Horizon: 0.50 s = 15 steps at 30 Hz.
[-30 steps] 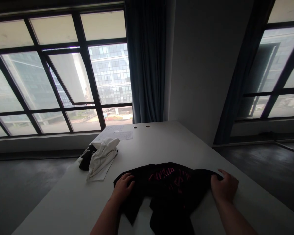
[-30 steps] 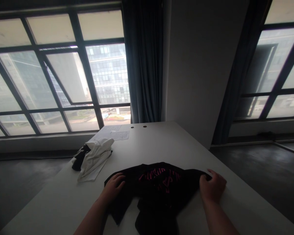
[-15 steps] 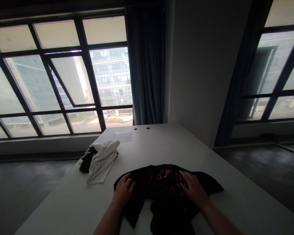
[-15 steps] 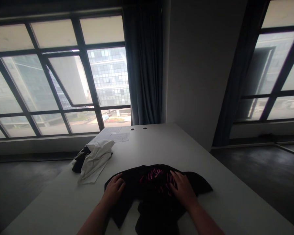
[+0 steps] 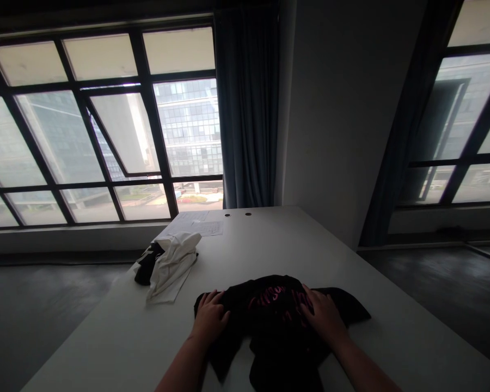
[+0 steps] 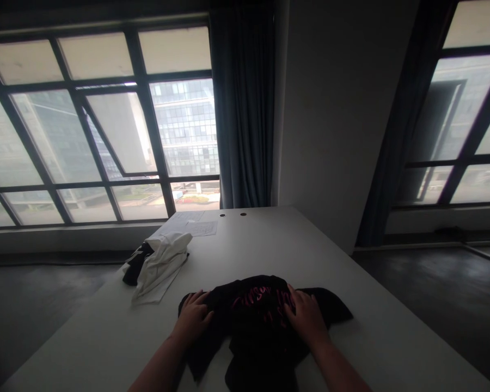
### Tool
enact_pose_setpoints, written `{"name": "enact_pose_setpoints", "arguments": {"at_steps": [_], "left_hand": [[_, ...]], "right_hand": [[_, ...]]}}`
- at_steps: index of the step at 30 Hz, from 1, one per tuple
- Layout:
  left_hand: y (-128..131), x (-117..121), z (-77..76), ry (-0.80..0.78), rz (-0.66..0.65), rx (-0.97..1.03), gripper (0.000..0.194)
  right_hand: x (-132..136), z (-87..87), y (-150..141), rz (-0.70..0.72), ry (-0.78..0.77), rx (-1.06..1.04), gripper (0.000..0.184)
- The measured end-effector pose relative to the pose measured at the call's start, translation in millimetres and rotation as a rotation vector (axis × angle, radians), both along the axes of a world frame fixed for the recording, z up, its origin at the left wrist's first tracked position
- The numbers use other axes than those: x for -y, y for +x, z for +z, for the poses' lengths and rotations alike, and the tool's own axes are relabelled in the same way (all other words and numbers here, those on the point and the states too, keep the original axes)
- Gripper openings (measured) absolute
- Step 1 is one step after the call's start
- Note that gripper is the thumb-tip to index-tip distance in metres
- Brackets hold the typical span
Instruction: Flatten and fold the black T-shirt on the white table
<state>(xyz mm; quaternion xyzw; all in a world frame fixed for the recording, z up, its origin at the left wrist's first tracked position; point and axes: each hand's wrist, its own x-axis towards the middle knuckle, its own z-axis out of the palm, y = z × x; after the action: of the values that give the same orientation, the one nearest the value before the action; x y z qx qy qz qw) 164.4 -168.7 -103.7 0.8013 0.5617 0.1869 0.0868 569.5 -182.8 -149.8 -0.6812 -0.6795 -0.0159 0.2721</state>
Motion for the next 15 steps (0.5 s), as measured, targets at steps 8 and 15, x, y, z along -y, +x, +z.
{"name": "enact_pose_setpoints", "arguments": {"at_steps": [8,15], "left_hand": [[10.6,13.2,6.4,0.017,-0.175,0.086,0.068],[18.7,16.2,15.1,-0.071,-0.044,0.024,0.061]], "right_hand": [[7.2,9.9,0.2,0.078,0.068,-0.103,0.035],[17.5,31.1,-8.7,0.182,0.039,-0.172,0.008]]}}
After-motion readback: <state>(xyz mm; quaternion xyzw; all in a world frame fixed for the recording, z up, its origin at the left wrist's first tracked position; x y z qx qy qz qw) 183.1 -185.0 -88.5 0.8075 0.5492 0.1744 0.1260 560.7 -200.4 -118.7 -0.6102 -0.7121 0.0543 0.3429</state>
